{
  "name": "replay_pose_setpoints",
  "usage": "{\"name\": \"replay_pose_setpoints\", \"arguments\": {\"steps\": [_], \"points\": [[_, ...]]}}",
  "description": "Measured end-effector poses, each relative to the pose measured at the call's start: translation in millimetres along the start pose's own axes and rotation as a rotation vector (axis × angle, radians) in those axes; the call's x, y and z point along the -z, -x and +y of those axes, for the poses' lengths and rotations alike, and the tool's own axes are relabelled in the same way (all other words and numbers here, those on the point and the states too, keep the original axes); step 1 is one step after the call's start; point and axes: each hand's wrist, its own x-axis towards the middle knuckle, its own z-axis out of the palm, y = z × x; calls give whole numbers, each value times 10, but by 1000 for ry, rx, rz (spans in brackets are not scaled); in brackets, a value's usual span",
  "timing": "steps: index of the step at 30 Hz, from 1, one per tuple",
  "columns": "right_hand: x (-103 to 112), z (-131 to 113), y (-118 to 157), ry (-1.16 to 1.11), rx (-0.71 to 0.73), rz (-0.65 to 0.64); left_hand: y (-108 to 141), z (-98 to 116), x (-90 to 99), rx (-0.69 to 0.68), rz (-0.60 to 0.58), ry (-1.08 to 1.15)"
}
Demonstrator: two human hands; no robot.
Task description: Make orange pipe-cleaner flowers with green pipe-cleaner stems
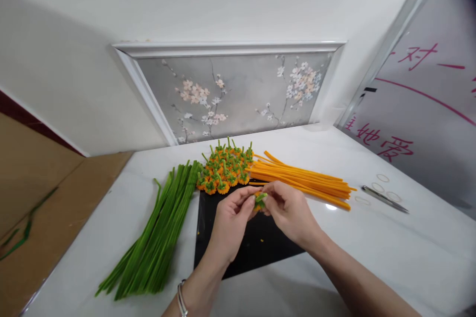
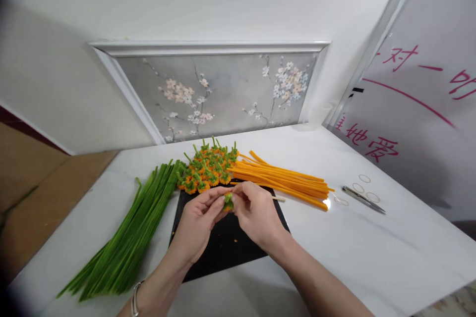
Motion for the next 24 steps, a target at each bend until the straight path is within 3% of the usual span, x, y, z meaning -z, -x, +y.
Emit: {"name": "replay_pose_setpoints", "arguments": {"steps": [8,11,17,21,24], "points": [[9,-92,-15,165,154,47,15,56,-68,97,56,350],[9,-75,-14,124,98,40,14,54,-77,106,52,402],[49,-87,-14,-186,-54,42,51,136,-61,68,-98,447],[60,-122,-19,-246,-64,47,66,145,-13,34,-210,342],[55,-122,-14,-286,-54,35,60,107,5,-10,-200,156]]}}
